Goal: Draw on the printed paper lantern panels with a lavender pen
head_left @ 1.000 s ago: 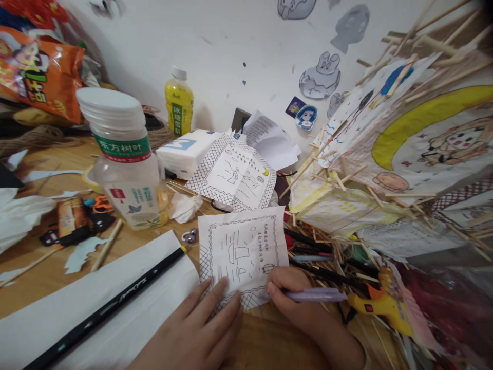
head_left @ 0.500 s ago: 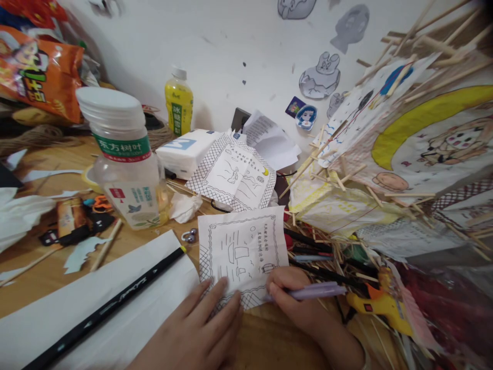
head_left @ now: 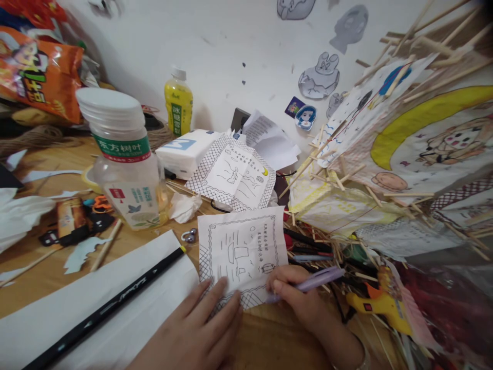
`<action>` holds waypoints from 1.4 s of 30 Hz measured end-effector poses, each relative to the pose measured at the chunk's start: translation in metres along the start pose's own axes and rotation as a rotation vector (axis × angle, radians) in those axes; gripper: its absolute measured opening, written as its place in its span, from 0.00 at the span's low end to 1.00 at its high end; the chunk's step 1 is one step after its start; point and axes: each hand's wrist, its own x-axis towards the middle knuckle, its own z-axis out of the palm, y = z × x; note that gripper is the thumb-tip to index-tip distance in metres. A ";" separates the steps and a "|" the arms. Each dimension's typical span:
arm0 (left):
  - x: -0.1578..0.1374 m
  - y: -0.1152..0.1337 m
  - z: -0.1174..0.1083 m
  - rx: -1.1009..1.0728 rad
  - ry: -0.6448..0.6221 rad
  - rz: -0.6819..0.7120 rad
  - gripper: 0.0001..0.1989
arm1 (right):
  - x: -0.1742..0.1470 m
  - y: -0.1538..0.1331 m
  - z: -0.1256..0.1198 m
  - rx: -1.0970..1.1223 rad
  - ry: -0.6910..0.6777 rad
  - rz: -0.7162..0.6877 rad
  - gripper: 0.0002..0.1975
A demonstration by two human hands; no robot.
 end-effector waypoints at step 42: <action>-0.003 -0.008 0.006 -0.031 -0.019 0.055 0.32 | -0.001 -0.010 0.003 -0.238 -0.088 -0.149 0.13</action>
